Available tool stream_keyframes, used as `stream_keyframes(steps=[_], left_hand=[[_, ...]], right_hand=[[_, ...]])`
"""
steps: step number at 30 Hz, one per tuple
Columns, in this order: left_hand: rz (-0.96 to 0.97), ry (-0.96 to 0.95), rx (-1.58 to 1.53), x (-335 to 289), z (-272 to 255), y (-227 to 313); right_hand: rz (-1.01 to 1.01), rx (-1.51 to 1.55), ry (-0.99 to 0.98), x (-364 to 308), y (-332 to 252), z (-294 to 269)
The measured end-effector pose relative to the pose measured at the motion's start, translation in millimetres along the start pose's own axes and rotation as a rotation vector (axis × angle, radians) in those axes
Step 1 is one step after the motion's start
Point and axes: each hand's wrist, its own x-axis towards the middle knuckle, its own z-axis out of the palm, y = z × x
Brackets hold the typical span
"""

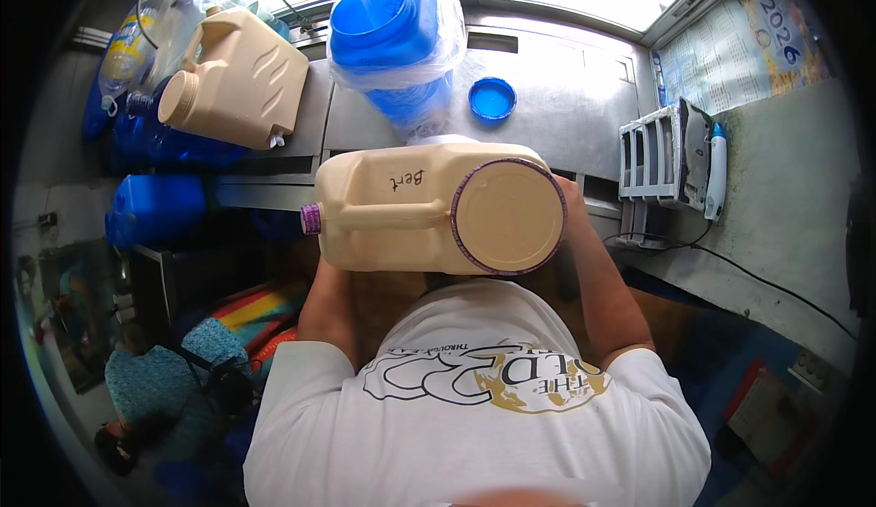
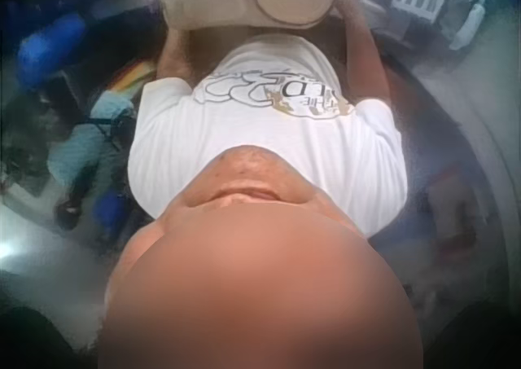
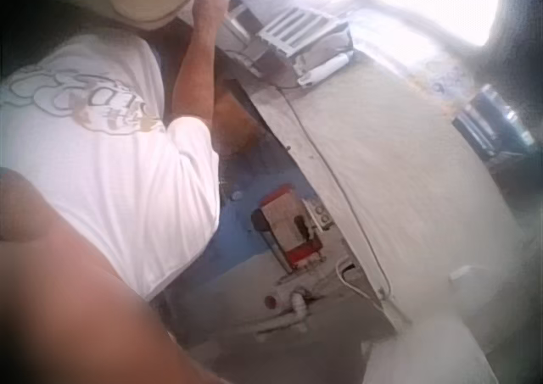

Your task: The person fills several plastic jugs with water from a tap, then places them into plastic bags and secures the bags. The person also uses a marker to label one of the jugs. The jugs are moved and arranged on a metal counter.

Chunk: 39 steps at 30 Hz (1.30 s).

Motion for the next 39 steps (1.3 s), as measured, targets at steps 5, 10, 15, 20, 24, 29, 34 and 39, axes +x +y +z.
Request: stream_keyframes(steps=[5,10,15,20,24,29,34,39], left_hand=[[0.011,-0.004,-0.046,-26,-12,49],[0.089,0.009,0.003,-44,-39,23],[0.218,-0.049,0.493,-35,-29,-5],[0.284,0.024,0.711,-47,-29,39],[0.351,0.014,0.584,-59,-28,48],[0.42,-0.051,0.832,-51,-26,40],[0.427,-0.11,1.06,-53,-49,103],[0.891,0.093,0.896,-78,-146,177]], right_hand=[[-0.075,-0.097,0.101,-5,-12,-21],[-0.195,-0.089,0.304,-10,-13,-32],[-0.304,-0.22,0.185,1,-21,-38],[-0.167,-0.263,0.227,3,-41,-59],[-0.092,-0.263,0.254,-6,-44,-59],[-0.138,-0.482,0.087,-7,-46,-47],[-0.265,-0.594,0.066,-11,-103,-78],[-0.444,-0.33,0.258,-42,-186,-115]])
